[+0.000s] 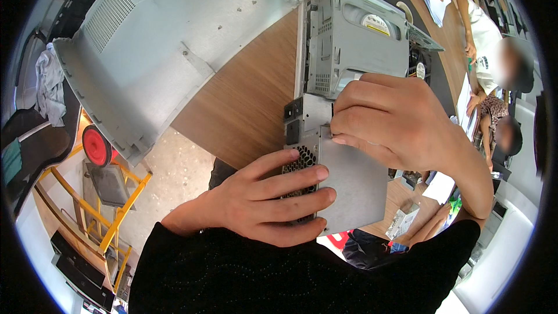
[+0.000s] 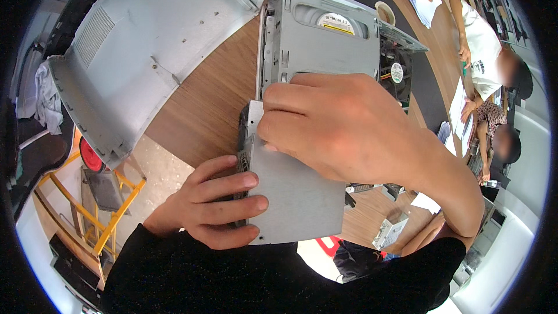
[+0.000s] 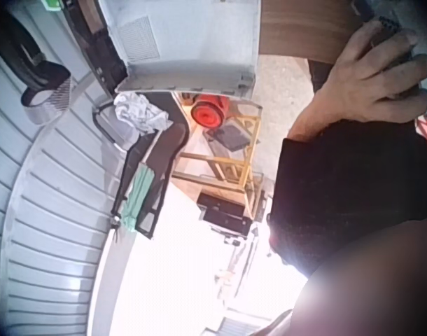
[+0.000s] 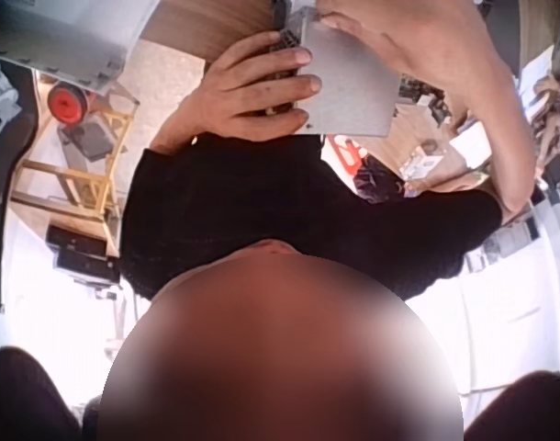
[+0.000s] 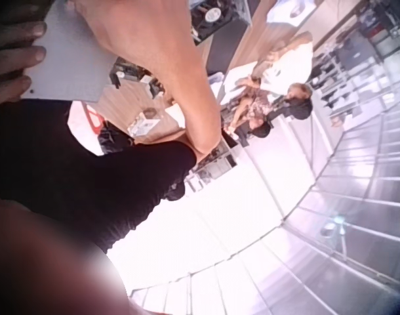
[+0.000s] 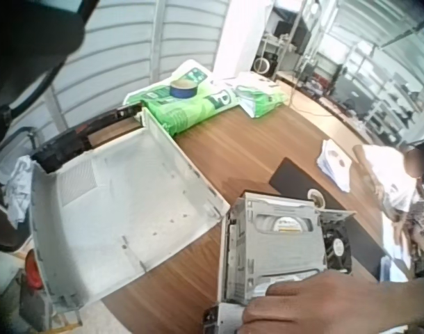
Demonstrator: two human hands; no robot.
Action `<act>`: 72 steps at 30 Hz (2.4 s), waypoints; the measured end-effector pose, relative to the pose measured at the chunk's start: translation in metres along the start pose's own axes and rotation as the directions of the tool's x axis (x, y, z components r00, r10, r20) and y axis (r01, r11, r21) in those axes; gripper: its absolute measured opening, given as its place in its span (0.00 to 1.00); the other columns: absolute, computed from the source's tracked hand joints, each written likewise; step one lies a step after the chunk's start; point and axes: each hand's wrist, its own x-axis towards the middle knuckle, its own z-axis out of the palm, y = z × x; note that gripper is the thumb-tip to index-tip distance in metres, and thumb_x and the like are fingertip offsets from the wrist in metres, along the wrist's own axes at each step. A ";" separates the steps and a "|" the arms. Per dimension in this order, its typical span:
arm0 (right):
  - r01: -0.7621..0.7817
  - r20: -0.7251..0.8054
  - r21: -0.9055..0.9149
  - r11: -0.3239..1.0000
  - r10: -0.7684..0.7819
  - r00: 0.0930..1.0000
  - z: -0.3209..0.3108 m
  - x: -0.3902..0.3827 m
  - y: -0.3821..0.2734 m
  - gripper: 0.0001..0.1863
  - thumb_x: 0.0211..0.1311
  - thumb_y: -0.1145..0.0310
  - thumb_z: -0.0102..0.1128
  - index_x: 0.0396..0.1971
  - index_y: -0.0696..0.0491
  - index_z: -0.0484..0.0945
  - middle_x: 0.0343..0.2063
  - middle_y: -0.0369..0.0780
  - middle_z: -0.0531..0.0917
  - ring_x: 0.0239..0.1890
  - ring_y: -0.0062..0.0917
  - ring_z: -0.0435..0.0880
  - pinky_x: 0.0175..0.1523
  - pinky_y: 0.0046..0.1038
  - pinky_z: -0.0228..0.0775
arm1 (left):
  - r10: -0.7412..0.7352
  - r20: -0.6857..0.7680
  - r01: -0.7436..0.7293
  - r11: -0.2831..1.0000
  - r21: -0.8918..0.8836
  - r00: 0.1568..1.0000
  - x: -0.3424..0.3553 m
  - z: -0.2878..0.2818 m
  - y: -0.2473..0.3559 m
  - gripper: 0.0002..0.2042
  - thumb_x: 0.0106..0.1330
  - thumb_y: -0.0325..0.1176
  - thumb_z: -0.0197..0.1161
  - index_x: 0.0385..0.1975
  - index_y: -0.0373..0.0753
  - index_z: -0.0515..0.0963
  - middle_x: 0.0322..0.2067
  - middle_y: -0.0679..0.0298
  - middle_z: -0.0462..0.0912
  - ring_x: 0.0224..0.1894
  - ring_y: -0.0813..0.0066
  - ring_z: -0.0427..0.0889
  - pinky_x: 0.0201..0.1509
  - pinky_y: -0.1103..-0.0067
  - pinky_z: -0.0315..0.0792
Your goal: The person uses a screwdriver to remove and replace a power supply unit inside a desktop computer case on a wooden table.
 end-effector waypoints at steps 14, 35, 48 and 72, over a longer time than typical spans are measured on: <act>0.171 0.145 -0.203 0.964 -0.143 0.979 -0.009 0.009 0.000 0.11 0.48 0.66 0.68 0.29 0.50 0.75 0.26 0.35 0.74 0.26 0.26 0.78 0.22 0.26 0.69 | -0.007 -0.019 0.007 1.000 0.006 1.000 -0.001 0.002 0.001 0.19 0.60 0.37 0.70 0.49 0.55 0.72 0.57 0.64 0.78 0.61 0.58 0.75 0.62 0.54 0.70; -0.037 0.258 -0.328 0.944 0.127 0.958 -0.029 0.083 0.021 0.11 0.59 0.66 0.62 0.37 0.56 0.75 0.28 0.44 0.78 0.33 0.37 0.82 0.36 0.39 0.74 | 0.002 -0.125 -0.016 0.994 -0.109 0.992 -0.002 0.007 -0.001 0.14 0.63 0.31 0.67 0.49 0.45 0.76 0.60 0.57 0.75 0.64 0.53 0.73 0.56 0.58 0.72; 0.114 0.037 -0.338 0.934 -0.108 0.993 0.052 0.194 0.041 0.03 0.51 0.76 0.58 0.27 0.56 0.80 0.27 0.45 0.82 0.35 0.42 0.84 0.41 0.39 0.77 | 0.021 -0.193 -0.055 0.983 -0.173 0.981 -0.005 0.016 -0.004 0.14 0.67 0.31 0.63 0.51 0.43 0.75 0.61 0.56 0.73 0.66 0.54 0.70 0.57 0.56 0.69; -0.078 0.145 0.121 0.990 0.060 0.988 -0.027 0.038 -0.049 0.02 0.49 0.73 0.66 0.24 0.52 0.84 0.26 0.40 0.84 0.28 0.29 0.85 0.29 0.31 0.75 | -0.022 -0.174 -0.010 0.984 -0.178 0.985 -0.007 0.014 -0.008 0.19 0.56 0.38 0.72 0.47 0.47 0.78 0.58 0.62 0.78 0.64 0.57 0.74 0.55 0.60 0.70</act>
